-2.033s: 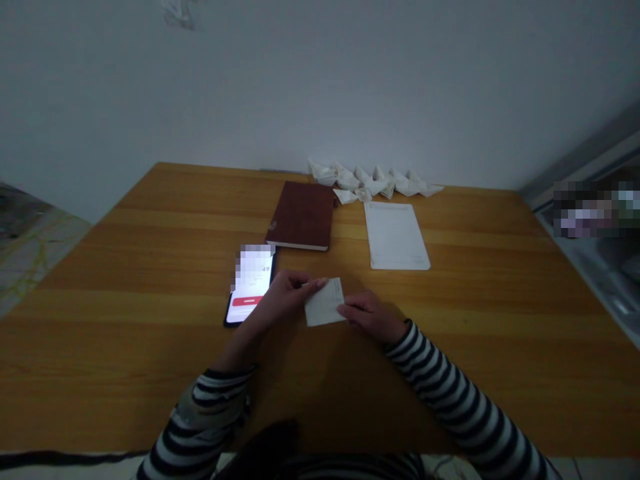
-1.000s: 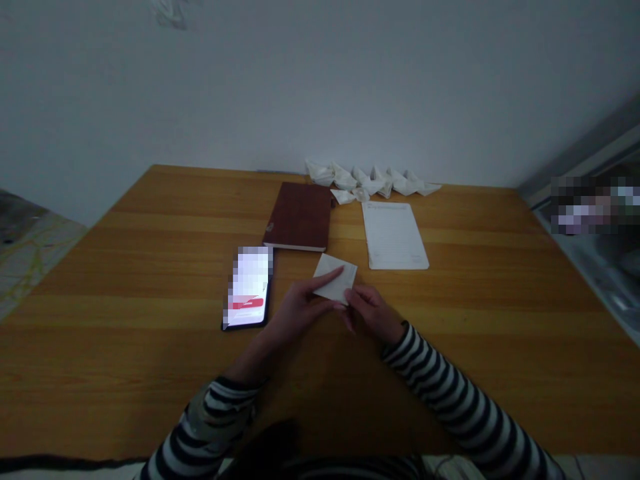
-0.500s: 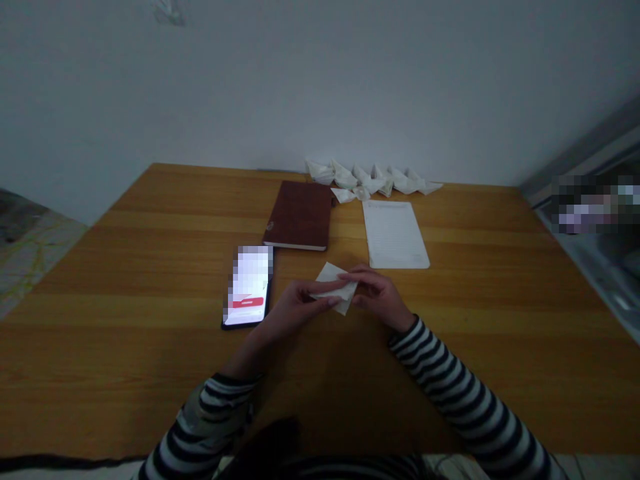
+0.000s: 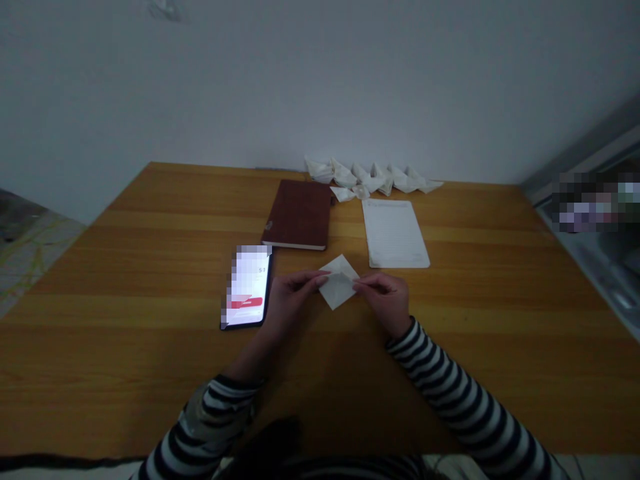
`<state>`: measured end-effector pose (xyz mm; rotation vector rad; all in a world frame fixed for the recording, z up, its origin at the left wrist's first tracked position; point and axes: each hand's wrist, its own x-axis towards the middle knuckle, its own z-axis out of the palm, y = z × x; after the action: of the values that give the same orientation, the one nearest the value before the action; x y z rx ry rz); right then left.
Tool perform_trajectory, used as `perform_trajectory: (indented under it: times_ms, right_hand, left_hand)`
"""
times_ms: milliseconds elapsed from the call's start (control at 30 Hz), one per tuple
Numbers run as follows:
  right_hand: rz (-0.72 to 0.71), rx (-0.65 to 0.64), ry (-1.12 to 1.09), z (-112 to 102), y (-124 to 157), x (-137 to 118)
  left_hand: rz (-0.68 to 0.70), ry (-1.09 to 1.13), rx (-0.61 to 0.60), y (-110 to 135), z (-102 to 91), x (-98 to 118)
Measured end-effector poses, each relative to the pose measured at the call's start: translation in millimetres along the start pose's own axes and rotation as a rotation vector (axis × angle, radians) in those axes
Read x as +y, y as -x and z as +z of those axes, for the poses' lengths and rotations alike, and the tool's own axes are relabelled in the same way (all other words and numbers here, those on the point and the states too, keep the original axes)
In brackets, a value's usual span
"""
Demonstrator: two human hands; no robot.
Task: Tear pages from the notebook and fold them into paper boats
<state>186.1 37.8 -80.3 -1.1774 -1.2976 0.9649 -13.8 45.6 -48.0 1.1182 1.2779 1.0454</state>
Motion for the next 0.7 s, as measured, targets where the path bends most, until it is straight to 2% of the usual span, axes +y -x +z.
perform_trajectory:
  times_ms: [167,400,567,700]
  right_hand:
    - [0.077,0.012,-0.066,5,5,-2]
    - [0.100,-0.059,-0.063,-1,3,-3]
    - [0.129,-0.101,-0.081,-3,3,-2]
    - [0.113,-0.083,-0.092,0,5,-2]
  left_hand:
    - [-0.085,0.100,0.087,-2,1.2,-5]
    - [-0.094,0.085,-0.037,-5,-8.6,-1]
    - [-0.035,0.101,0.017,-4,-5.8,-3]
    - [-0.051,0.098,0.057,-3,-1.2,-5]
